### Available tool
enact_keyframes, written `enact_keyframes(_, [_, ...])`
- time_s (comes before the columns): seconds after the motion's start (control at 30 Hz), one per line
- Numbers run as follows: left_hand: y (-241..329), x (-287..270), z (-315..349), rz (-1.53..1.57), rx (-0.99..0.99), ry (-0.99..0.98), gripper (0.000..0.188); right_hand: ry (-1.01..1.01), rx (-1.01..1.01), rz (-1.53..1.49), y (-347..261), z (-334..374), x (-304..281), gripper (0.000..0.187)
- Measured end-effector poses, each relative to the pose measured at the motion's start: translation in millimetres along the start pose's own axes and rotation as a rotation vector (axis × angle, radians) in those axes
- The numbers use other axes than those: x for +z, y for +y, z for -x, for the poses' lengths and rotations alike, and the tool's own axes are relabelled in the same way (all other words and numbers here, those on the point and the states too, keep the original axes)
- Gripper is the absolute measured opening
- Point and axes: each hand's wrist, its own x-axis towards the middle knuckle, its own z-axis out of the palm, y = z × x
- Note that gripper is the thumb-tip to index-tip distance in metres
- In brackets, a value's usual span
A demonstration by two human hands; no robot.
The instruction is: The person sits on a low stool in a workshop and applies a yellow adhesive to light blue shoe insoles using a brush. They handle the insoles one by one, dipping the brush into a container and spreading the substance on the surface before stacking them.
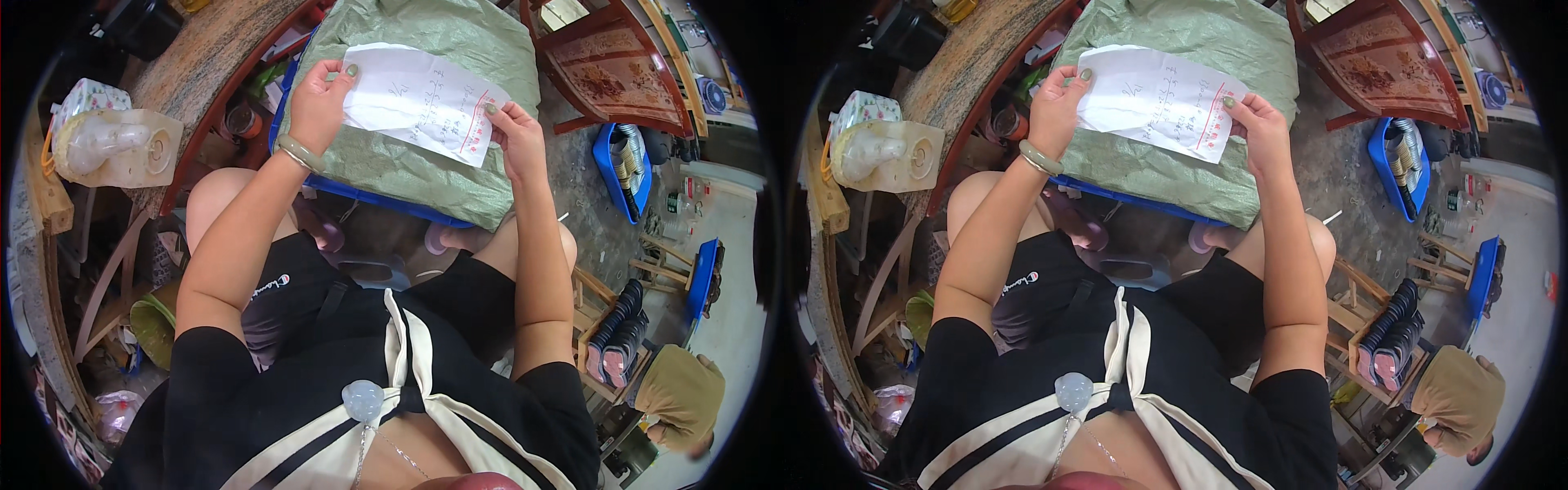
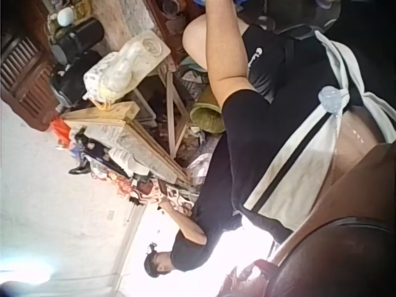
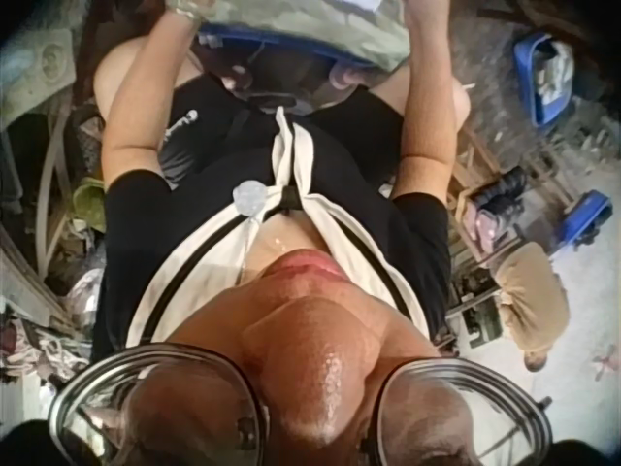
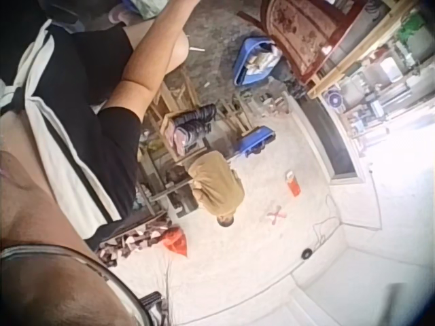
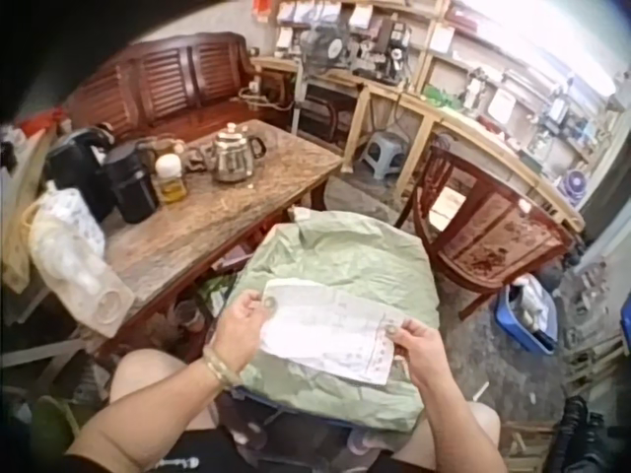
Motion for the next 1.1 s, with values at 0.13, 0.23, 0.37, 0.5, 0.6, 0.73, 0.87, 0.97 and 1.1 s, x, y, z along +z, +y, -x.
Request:
enact_keyframes(0.13, [7, -12, -1, -0.256, -0.096, -0.024, 0.025, 0.035, -0.048, 0.151, -1, -5, -13, 0.011])
enact_keyframes(0.23, [15, -8, -1, -0.566, 0.177, -0.01, 0.038, -0.006, -0.008, 0.297, -8, -7, -18, 0.013])
enact_keyframes(0.37, [12, 17, 18, -0.696, 0.244, -0.309, 0.048, -0.25, -0.093, 0.735, -1, -10, -20, 0.014])
enact_keyframes(0.5, [5, 29, 27, -0.616, -0.012, -0.502, 0.037, -0.204, -0.121, 0.333, 6, -10, -4, 0.025])
enact_keyframes(0.6, [1, 33, 28, -0.276, -0.141, -0.338, 0.026, -0.166, 0.0, -0.141, -1, -13, -2, 0.034])
enact_keyframes(0.73, [-7, 40, 31, 0.139, -0.21, -0.151, 0.024, -0.283, 0.191, -0.146, 8, -1, 19, 0.036])
enact_keyframes(0.87, [-8, 42, 35, 0.139, -0.251, -0.129, 0.024, -0.182, 0.199, 0.087, 32, 6, 32, 0.025])
enact_keyframes(0.97, [-12, 34, 33, 0.067, -0.246, -0.154, 0.024, -0.116, 0.214, 0.071, 32, 0, 31, 0.017])
enact_keyframes(1.1, [-15, 30, 28, 0.024, -0.231, -0.129, 0.023, -0.105, 0.23, 0.096, 35, -4, 27, 0.015])
